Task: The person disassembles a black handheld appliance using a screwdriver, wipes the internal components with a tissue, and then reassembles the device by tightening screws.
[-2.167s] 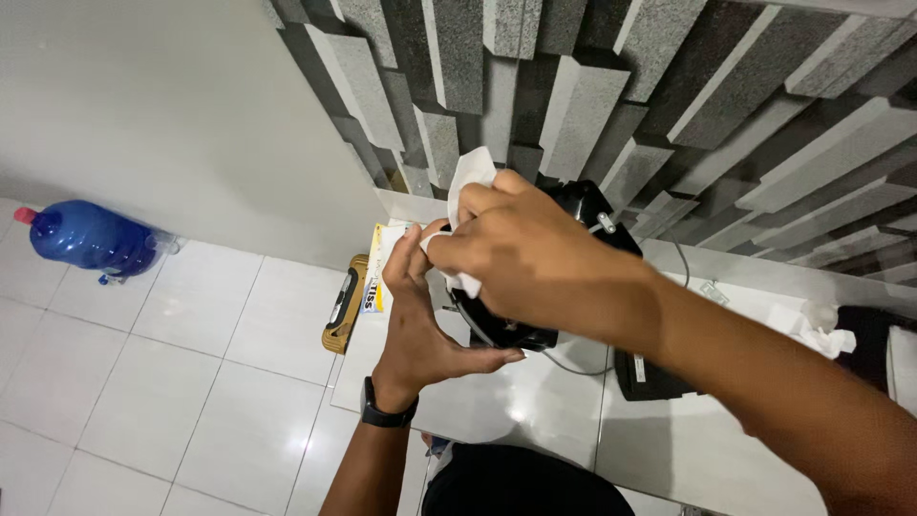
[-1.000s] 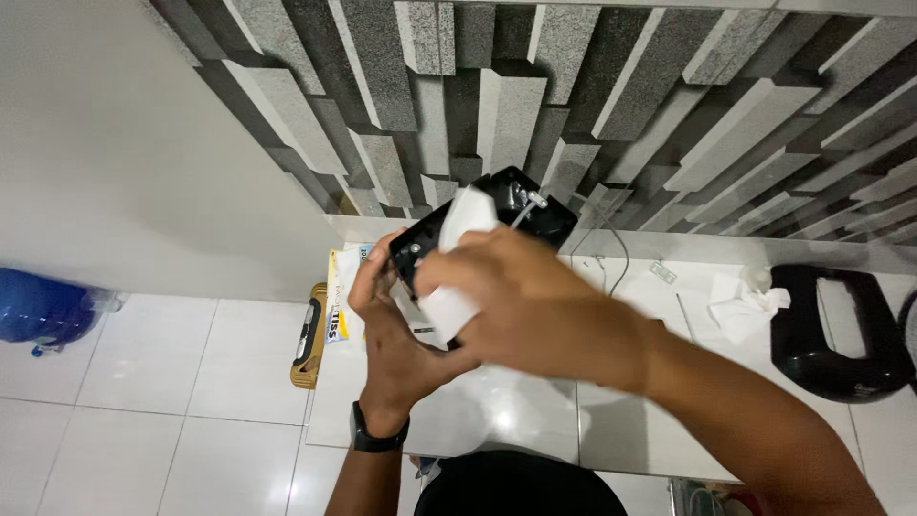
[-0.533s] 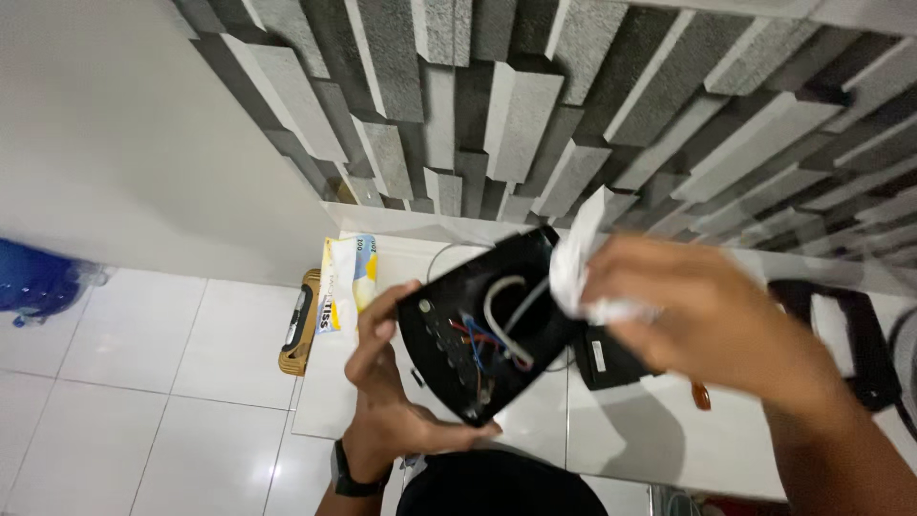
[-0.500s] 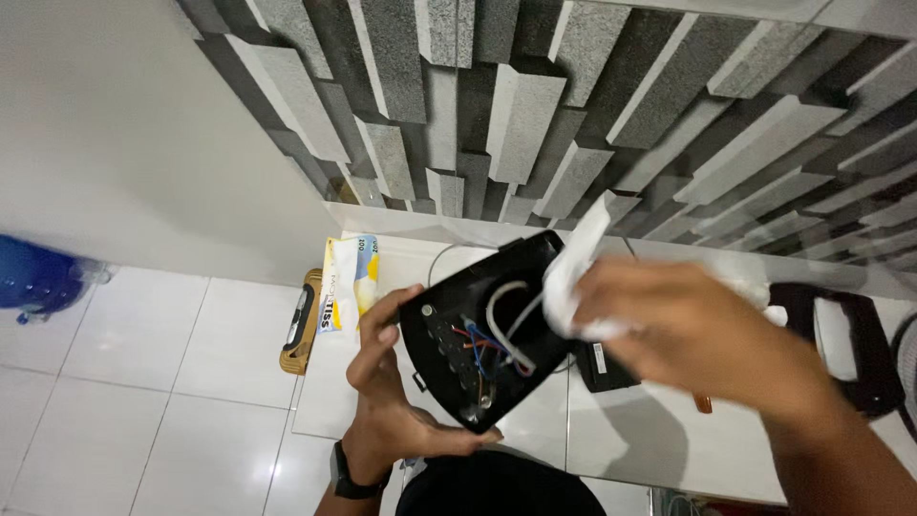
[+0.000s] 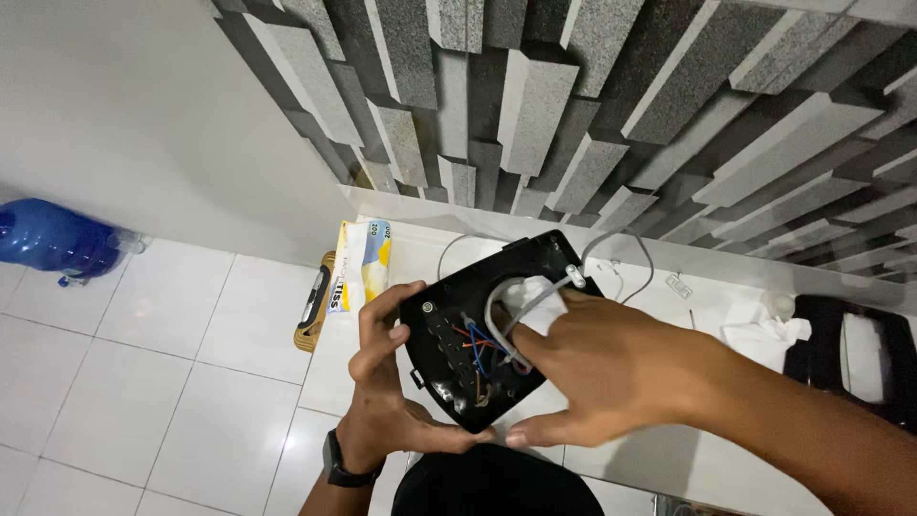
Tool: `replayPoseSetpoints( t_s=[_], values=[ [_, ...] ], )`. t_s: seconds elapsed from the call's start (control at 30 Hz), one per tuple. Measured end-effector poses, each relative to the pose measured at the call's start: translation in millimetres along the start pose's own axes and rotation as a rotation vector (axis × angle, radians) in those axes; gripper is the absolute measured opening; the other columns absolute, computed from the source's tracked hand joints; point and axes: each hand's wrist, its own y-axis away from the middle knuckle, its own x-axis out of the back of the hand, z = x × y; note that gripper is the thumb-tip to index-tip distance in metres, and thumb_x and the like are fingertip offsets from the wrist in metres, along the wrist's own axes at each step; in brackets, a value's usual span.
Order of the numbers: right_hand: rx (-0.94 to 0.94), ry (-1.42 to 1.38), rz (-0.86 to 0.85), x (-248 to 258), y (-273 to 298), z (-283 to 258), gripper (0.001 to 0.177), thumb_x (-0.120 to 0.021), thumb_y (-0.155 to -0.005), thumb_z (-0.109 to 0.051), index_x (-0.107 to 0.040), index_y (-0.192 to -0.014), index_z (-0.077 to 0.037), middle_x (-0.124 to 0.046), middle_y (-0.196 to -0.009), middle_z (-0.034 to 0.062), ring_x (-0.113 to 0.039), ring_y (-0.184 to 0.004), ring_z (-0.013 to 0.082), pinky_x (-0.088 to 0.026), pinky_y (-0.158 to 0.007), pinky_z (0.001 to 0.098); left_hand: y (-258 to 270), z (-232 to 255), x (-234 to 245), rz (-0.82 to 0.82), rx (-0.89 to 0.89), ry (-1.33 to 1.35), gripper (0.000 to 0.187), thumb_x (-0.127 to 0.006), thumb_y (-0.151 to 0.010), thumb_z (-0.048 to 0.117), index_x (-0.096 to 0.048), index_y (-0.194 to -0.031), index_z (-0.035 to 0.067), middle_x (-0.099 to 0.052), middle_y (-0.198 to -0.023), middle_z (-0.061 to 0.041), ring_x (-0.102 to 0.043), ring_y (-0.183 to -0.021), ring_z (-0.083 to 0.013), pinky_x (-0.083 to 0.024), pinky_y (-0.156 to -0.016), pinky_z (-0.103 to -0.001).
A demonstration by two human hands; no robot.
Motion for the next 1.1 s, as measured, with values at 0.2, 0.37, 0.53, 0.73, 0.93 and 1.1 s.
replayPoseSetpoints(
  t_s=[0.2, 0.37, 0.53, 0.73, 0.93, 1.1],
  values=[
    [0.023, 0.028, 0.064, -0.3, -16.2, 2.4, 0.039, -0.074, -0.071, -0.039, -0.07, -0.074, 0.0, -0.067, -0.07, 0.0193, -0.068, -0.072, 0.041, -0.056, -0.072, 0.0492, 2.0, -0.7, -1.8, 0.014, -0.023, -0.048, 0.123, -0.098, -0.057, 0.051, -0.022, -0.15, 0.027, -0.038, -0.148, -0.028, -0.049, -0.141, -0.046, -0.053, -0.113, -0.058],
    [-0.054, 0.062, -0.009, 1.2, -13.0, 8.3, 0.026, -0.072, -0.071, -0.026, -0.07, -0.077, 0.0, -0.07, -0.076, 0.0195, -0.07, -0.077, 0.0383, -0.057, -0.073, 0.0475, -1.2, 1.4, -1.9, 0.024, -0.014, -0.037, 0.122, -0.099, -0.058, 0.047, -0.023, -0.15, 0.026, -0.038, -0.15, -0.029, -0.048, -0.142, -0.0467, -0.053, -0.114, -0.057],
    [0.166, 0.107, 0.309, -1.6, 7.7, 19.0, 0.031, -0.074, -0.077, -0.027, -0.073, -0.097, -0.003, -0.074, -0.093, 0.0136, -0.071, -0.087, 0.0328, -0.056, -0.075, 0.0453, -3.6, 0.0, 0.1, 0.04, -0.01, -0.075, 0.12, -0.099, -0.058, 0.047, -0.022, -0.148, 0.026, -0.039, -0.15, -0.029, -0.05, -0.141, -0.0449, -0.054, -0.112, -0.056],
    [0.044, -0.159, 0.24, 10.1, 31.3, 21.0, 0.028, -0.069, -0.09, -0.035, -0.077, -0.104, -0.012, -0.076, -0.098, 0.0003, -0.074, -0.075, 0.0179, -0.058, -0.068, 0.0324, -5.7, -4.0, 3.1, 0.007, 0.005, 0.017, 0.12, -0.099, -0.059, 0.047, -0.022, -0.149, 0.027, -0.038, -0.152, -0.028, -0.048, -0.146, -0.0445, -0.056, -0.117, -0.055],
    [-0.081, -0.142, 0.207, 14.4, 29.2, 7.3, 0.028, -0.065, -0.092, -0.037, -0.077, -0.096, -0.012, -0.071, -0.091, -0.0002, -0.068, -0.08, 0.0194, -0.055, -0.075, 0.0351, -3.8, -2.9, -1.6, 0.018, 0.001, -0.028, 0.12, -0.1, -0.059, 0.047, -0.024, -0.149, 0.026, -0.038, -0.152, -0.029, -0.049, -0.145, -0.0444, -0.056, -0.111, -0.053],
    [0.054, 0.041, 0.214, 6.1, 23.3, 7.2, 0.045, -0.062, -0.1, -0.047, -0.075, -0.086, -0.007, -0.07, -0.091, 0.0032, -0.057, -0.1, 0.0222, -0.047, -0.093, 0.0378, -3.3, -1.4, -3.3, 0.031, -0.015, -0.054, 0.121, -0.099, -0.055, 0.049, -0.024, -0.147, 0.025, -0.039, -0.149, -0.029, -0.05, -0.142, -0.0456, -0.054, -0.113, -0.057]
  ],
)
